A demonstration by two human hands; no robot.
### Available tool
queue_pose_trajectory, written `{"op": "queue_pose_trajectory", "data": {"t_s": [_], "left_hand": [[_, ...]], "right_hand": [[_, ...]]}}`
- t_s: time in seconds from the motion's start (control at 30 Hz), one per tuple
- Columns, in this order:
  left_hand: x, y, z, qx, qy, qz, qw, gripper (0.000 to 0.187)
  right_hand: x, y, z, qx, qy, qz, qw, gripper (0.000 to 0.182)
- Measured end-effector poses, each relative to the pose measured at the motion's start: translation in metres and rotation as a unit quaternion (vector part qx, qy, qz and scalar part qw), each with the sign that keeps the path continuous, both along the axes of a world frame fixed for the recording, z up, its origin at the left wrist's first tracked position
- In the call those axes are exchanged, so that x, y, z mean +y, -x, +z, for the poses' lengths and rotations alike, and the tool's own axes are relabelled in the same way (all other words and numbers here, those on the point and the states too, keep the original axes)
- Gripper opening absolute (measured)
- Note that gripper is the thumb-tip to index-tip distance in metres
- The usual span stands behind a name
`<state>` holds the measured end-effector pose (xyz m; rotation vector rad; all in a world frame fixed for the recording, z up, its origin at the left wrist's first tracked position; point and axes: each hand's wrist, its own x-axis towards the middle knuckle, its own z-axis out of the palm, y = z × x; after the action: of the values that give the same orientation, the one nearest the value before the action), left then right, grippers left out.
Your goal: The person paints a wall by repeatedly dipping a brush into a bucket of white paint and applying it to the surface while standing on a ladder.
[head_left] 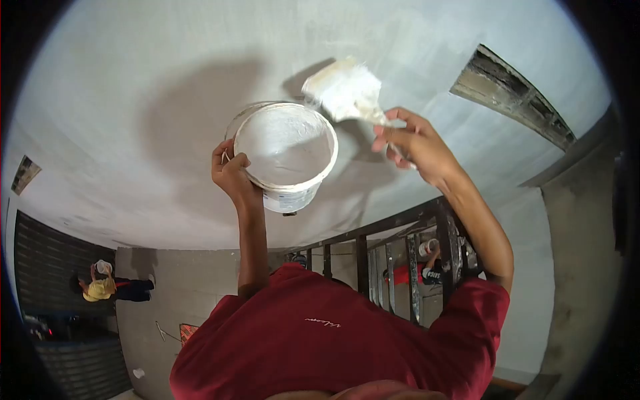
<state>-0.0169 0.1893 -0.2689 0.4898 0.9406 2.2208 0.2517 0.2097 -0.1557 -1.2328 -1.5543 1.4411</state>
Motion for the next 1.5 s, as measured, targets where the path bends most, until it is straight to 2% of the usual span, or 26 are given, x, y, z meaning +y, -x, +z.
{"op": "queue_pose_trajectory", "data": {"t_s": [0.17, 0.3, 0.43, 0.53, 0.67, 0.77, 0.83, 0.87, 0.9, 0.93, 1.03, 1.1, 1.17, 1.2, 1.23, 1.4, 1.47, 1.5], "left_hand": [[0.004, -0.004, -0.009, -0.011, 0.017, -0.018, 1.000, 0.048], [0.008, -0.005, -0.020, -0.039, 0.026, -0.032, 0.998, 0.044], [0.004, -0.001, -0.031, -0.028, 0.038, -0.042, 0.998, 0.045], [-0.004, 0.005, -0.041, -0.011, 0.049, -0.045, 0.998, 0.046], [-0.016, 0.011, -0.045, 0.014, 0.060, -0.043, 0.997, 0.047], [-0.016, 0.014, -0.044, 0.029, 0.070, -0.049, 0.996, 0.047], [-0.015, 0.013, -0.044, 0.034, 0.084, -0.046, 0.995, 0.047], [-0.019, 0.011, -0.043, 0.029, 0.085, -0.048, 0.995, 0.047], [-0.021, 0.009, -0.039, 0.025, 0.082, -0.049, 0.995, 0.047], [-0.020, 0.010, -0.035, 0.022, 0.076, -0.050, 0.996, 0.047], [-0.024, 0.022, -0.047, 0.029, 0.068, -0.047, 0.996, 0.049], [-0.028, 0.023, -0.046, 0.026, 0.072, -0.055, 0.996, 0.045], [-0.032, 0.026, -0.045, 0.053, 0.069, -0.062, 0.994, 0.045], [-0.027, 0.031, -0.058, 0.102, 0.074, -0.024, 0.992, 0.044], [-0.030, 0.034, -0.057, 0.092, 0.072, -0.035, 0.993, 0.044], [-0.037, 0.037, -0.050, 0.073, 0.083, -0.038, 0.993, 0.047], [-0.043, 0.038, -0.050, 0.073, 0.085, -0.024, 0.993, 0.049], [-0.049, 0.036, -0.047, 0.068, 0.089, -0.019, 0.994, 0.049]], "right_hand": [[0.039, 0.000, -0.003, 0.041, -0.063, -0.130, 0.989, 0.019], [0.072, 0.007, -0.028, 0.086, -0.081, -0.155, 0.981, 0.023], [0.062, 0.012, -0.052, 0.039, 0.063, -0.128, 0.989, 0.018], [0.066, 0.009, -0.053, 0.086, 0.104, -0.105, 0.985, 0.021], [0.083, 0.003, -0.005, 0.128, 0.048, -0.108, 0.985, 0.013], [0.099, -0.005, 0.065, 0.122, -0.028, -0.057, 0.990, 0.009], [0.102, -0.009, 0.112, 0.169, -0.042, -0.097, 0.980, 0.014], [0.126, -0.031, 0.116, 0.161, -0.035, -0.004, 0.986, 0.014], [0.117, -0.028, 0.131, 0.152, -0.031, 0.091, 0.984, 0.017], [0.094, -0.026, 0.133, 0.057, -0.137, -0.077, 0.986, 0.019], [0.074, -0.042, 0.126, 0.101, -0.178, -0.141, 0.969, 0.019], [0.077, -0.054, 0.116, 0.092, -0.173, -0.172, 0.965, 0.018], [0.096, -0.066, 0.084, 0.087, -0.189, -0.207, 0.956, 0.023], [0.108, -0.075, 0.058, 0.076, -0.180, -0.198, 0.960, 0.027], [0.118, -0.084, 0.032, 0.066, -0.171, -0.188, 0.965, 0.031], [0.109, -0.096, -0.042, -0.005, 0.082, -0.203, 0.976, 0.027], [0.101, -0.101, -0.043, -0.011, 0.147, -0.169, 0.975, 0.024], [0.098, -0.100, -0.037, -0.012, 0.113, -0.167, 0.979, 0.023]]}}
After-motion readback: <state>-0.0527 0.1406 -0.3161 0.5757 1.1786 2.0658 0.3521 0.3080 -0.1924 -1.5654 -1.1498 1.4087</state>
